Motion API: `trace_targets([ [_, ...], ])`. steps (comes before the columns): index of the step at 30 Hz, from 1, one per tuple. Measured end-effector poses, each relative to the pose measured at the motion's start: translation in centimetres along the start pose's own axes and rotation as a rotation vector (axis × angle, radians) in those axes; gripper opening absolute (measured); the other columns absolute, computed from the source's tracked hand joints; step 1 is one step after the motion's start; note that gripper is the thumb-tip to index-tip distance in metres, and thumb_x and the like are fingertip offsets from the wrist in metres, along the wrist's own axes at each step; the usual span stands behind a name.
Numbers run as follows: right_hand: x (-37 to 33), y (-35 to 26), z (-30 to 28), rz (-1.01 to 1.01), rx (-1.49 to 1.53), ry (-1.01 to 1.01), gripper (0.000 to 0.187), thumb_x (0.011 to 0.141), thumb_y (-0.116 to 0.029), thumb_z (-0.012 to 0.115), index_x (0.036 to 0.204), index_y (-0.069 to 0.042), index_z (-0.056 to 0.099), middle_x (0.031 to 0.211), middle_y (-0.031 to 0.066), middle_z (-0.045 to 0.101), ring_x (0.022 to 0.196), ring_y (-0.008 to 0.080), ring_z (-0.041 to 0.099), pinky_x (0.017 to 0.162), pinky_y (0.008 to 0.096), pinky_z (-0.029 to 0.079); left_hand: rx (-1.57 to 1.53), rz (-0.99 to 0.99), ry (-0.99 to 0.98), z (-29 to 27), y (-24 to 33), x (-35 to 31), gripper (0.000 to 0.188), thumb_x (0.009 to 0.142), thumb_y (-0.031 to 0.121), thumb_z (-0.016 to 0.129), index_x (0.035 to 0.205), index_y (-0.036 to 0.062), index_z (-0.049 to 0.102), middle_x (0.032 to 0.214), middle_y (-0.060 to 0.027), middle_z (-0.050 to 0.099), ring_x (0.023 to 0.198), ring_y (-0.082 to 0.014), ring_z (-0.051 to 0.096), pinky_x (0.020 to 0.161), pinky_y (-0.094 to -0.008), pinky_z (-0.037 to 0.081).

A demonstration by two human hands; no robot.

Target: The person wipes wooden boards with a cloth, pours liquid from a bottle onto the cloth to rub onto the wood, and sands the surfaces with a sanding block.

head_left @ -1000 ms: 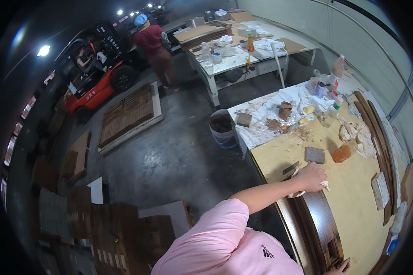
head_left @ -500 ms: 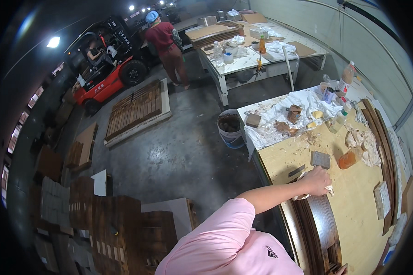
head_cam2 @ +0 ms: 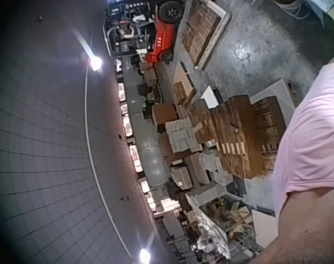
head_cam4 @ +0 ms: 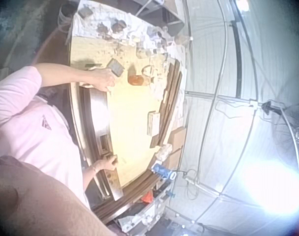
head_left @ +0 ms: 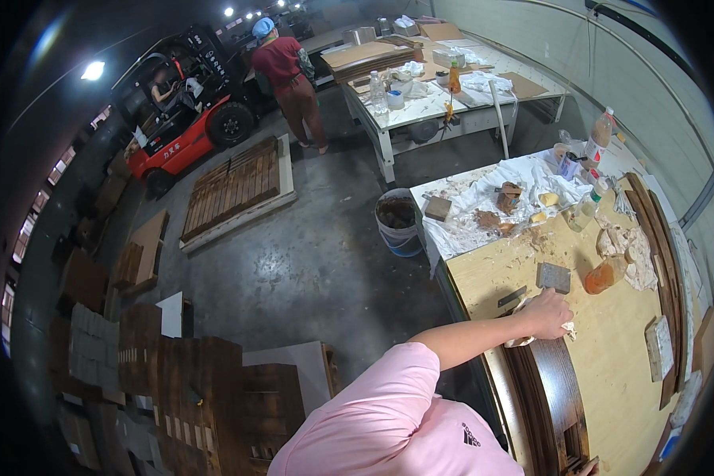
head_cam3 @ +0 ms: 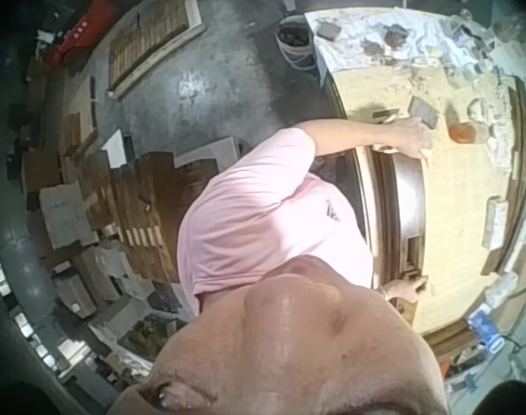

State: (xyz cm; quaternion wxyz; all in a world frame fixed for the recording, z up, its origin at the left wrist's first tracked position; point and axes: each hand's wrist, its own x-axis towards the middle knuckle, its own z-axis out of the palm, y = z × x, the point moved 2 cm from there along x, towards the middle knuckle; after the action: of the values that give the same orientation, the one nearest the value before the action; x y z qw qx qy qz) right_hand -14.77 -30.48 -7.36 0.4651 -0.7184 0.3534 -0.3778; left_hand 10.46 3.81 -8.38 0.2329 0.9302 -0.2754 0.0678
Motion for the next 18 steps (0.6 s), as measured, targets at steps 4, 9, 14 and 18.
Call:
trace_targets([
  [4, 0.3, 0.7, -0.2, 0.064, -0.021, -0.032, 0.02, 0.083, -0.016, 0.079, 0.091, 0.001, 0.072, 0.08, 0.0122, 0.068, 0.062, 0.0165, 0.059, 0.052, 0.0283, 0.056, -0.003, 0.003, -0.006, 0.0, 0.0, 0.1, 0.024, 0.078, 0.03, 0.065, 0.083, 0.0077, 0.072, 0.089, -0.0088, 0.068, 0.096, -0.026, 0.063, 0.088, -0.0407, 0.042],
  [9, -0.2, -0.1, 0.1, 0.08, 0.001, -0.017, 0.017, 0.084, -0.013, 0.077, 0.089, 0.002, 0.072, 0.079, 0.0123, 0.068, 0.061, 0.0167, 0.059, 0.053, 0.0275, 0.056, -0.004, -0.006, -0.016, 0.0, 0.0, 0.1, 0.024, 0.078, 0.03, 0.065, 0.083, 0.0073, 0.072, 0.088, -0.0088, 0.068, 0.095, -0.0264, 0.063, 0.088, -0.0407, 0.042],
  [14, -0.7, -1.2, 0.2, 0.1, -0.004, -0.027, 0.015, 0.084, -0.012, 0.077, 0.09, 0.002, 0.072, 0.081, 0.0129, 0.068, 0.063, 0.0175, 0.06, 0.054, 0.0279, 0.057, -0.015, -0.006, -0.017, 0.0, 0.0, 0.1, 0.023, 0.078, 0.029, 0.065, 0.083, 0.0073, 0.071, 0.088, -0.0089, 0.068, 0.094, -0.0266, 0.063, 0.088, -0.0409, 0.042],
  [18, -1.5, -2.5, 0.4, 0.139, 0.026, -0.017, 0.015, 0.084, -0.011, 0.076, 0.088, 0.002, 0.071, 0.08, 0.0131, 0.068, 0.062, 0.0174, 0.06, 0.054, 0.0285, 0.057, -0.004, -0.006, -0.01, 0.2, -0.1, 0.1, 0.024, 0.078, 0.029, 0.065, 0.083, 0.0072, 0.072, 0.088, -0.009, 0.068, 0.095, -0.0266, 0.063, 0.089, -0.0411, 0.041],
])
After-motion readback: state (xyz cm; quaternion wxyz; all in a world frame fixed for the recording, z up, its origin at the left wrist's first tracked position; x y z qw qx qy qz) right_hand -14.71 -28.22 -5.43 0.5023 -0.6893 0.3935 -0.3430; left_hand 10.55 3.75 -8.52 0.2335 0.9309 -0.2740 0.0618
